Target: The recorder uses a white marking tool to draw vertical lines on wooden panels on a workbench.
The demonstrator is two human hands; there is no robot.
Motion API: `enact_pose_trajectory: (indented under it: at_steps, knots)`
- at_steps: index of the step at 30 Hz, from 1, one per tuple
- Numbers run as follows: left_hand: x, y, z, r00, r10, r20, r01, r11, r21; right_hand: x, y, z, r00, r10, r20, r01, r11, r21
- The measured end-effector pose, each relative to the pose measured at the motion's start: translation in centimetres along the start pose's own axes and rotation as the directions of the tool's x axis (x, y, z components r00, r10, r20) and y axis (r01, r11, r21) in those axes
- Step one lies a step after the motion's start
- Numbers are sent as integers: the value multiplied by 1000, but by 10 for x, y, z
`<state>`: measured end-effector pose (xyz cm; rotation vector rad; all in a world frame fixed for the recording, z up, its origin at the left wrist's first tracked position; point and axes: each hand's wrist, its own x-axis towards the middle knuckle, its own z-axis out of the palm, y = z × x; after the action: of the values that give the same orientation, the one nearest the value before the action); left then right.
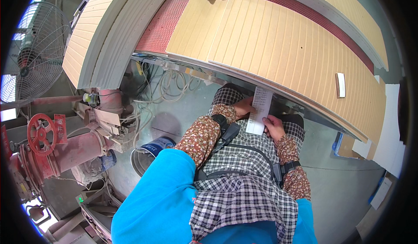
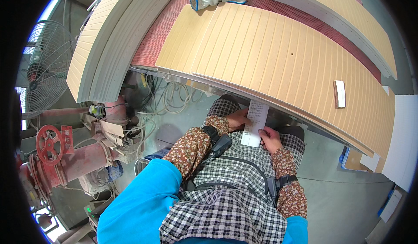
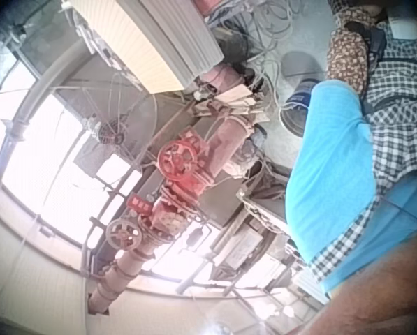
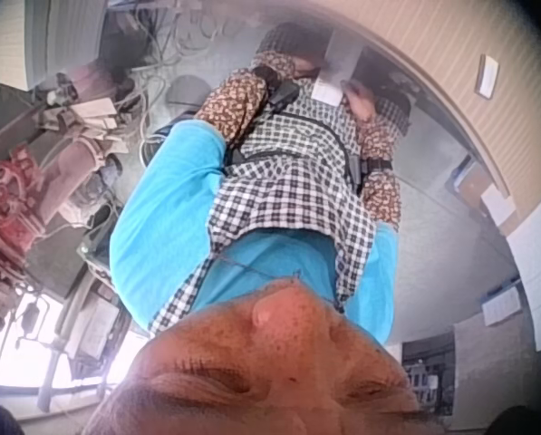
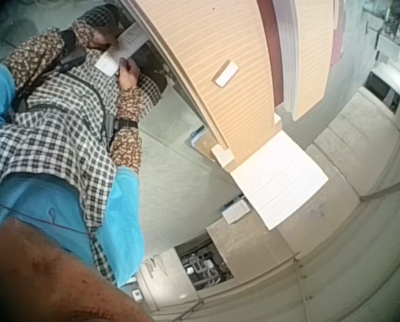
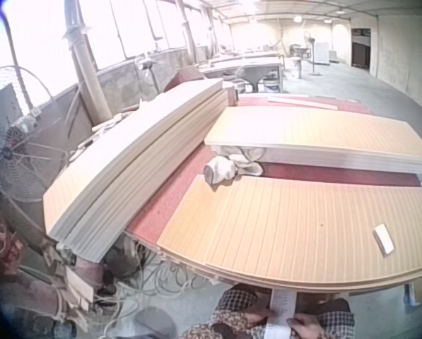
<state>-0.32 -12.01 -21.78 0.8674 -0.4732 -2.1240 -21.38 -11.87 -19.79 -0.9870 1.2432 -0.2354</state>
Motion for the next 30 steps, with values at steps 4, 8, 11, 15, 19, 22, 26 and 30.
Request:
enact_pose_trajectory:
  at_steps: [4, 8, 11, 15, 19, 22, 26, 30]
  knots:
    - [2, -6, -4, 999, 28, 47, -30, 998, 46, -4, 0, 0, 1000, -1, -18, 1, 1000, -14]
    - [2, -10, -7, 997, 77, 0, -77, 995, -66, -5, -3, 2, 999, -38, 33, 39, 998, -52]
    - [4, -9, -12, 998, 49, -43, -53, 994, -100, -3, 1, 1, 995, -67, 76, 73, 994, -81]
    - [16, -18, -28, 994, 68, -82, -75, 994, -82, 3, 4, 1, 997, -13, 74, 12, 1000, 14]
    - [9, -3, -13, 980, -74, -182, 77, 997, 10, 5, 4, -11, 999, 41, -13, -35, 955, 296]
    - [4, -3, -12, 976, -101, -195, 114, 992, 54, 13, 2, -30, 996, 28, -86, -1, 956, 295]
    - [-1, -2, -9, 977, -90, -192, 104, 992, 66, 33, -1, -58, 970, -28, -243, 78, 977, 198]
    - [-8, 1, -7, 977, -76, -199, 93, 993, 74, 58, -4, -94, 962, -65, -265, 128, 965, 230]
